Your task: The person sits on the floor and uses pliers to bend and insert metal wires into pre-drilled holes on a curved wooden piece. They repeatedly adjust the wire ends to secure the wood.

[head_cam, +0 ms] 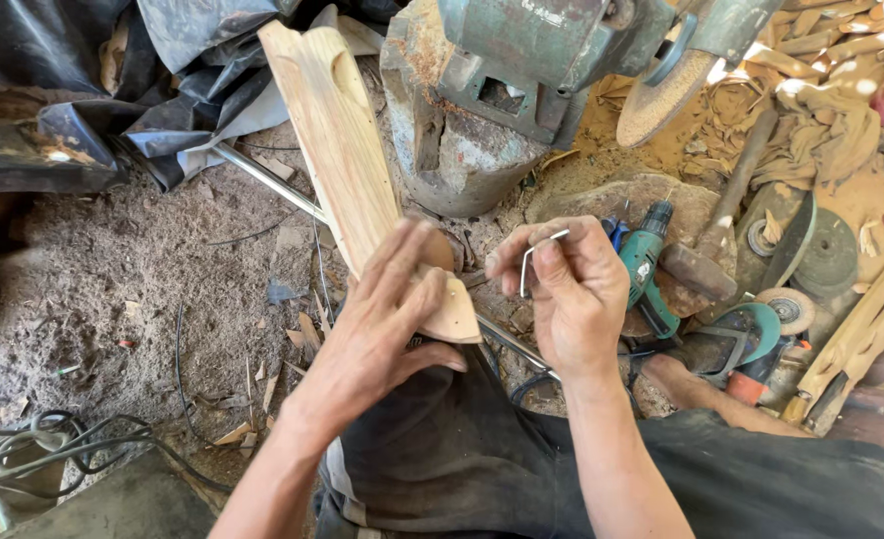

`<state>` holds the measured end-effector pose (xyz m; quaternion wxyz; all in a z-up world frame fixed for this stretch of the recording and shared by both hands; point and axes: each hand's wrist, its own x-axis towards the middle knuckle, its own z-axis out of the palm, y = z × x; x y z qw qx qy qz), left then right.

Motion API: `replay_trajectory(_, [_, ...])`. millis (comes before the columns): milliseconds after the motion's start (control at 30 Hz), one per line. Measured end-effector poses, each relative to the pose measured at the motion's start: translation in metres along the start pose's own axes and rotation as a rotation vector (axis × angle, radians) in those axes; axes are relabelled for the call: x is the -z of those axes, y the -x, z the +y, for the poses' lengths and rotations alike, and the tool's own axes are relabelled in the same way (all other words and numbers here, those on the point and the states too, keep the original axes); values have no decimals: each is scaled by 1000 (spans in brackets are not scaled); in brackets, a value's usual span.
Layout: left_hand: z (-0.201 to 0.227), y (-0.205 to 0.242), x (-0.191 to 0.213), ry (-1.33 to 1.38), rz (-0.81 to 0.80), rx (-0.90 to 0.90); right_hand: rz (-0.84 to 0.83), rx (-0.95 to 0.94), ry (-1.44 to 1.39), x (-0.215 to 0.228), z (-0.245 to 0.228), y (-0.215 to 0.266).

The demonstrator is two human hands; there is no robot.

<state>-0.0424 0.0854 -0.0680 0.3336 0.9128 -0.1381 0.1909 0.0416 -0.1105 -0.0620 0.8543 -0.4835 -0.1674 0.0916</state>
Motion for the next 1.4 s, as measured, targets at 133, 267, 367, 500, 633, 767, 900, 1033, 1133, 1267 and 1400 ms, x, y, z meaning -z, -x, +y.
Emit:
replay_trajectory(133, [-21, -5, 14, -119, 45, -23, -8, -136, 29, 18, -4, -5])
replay_trajectory(267, [-47, -32, 34, -53, 322, 135, 1, -246, -53, 28, -8, 0])
replay_trajectory(367, [-57, -62, 60, 35, 424, 105, 4, -306, -116, 32, -15, -4])
replay_trajectory(500, [-59, -95, 78, 410, 523, 18, 10, -340, -40, 38, -29, -8])
replay_trajectory(633, [-72, -113, 71, 1040, 454, -190, -3, -337, 28, 46, -42, -3])
replay_trajectory(767, [-80, -123, 40, 1435, 409, -123, 10, -320, 127, 43, -51, 0])
replay_trajectory(900, [-57, -134, -16, 1741, 163, -74, -33, -286, 218, 29, -65, 3])
replay_trajectory(1033, [-20, -93, -62, 2153, -188, 595, -55, -62, 801, 11, -74, 12])
replay_trajectory(1133, [-11, -77, -74, 2077, -232, 523, -123, 130, 1076, 4, -73, 19])
replay_trajectory(1267, [-1, -81, -72, 2055, -266, 512, -159, 252, 1154, -4, -73, 13])
replay_trajectory(1400, [8, -79, -71, 2055, -313, 492, -101, 255, 1157, -6, -75, 12])
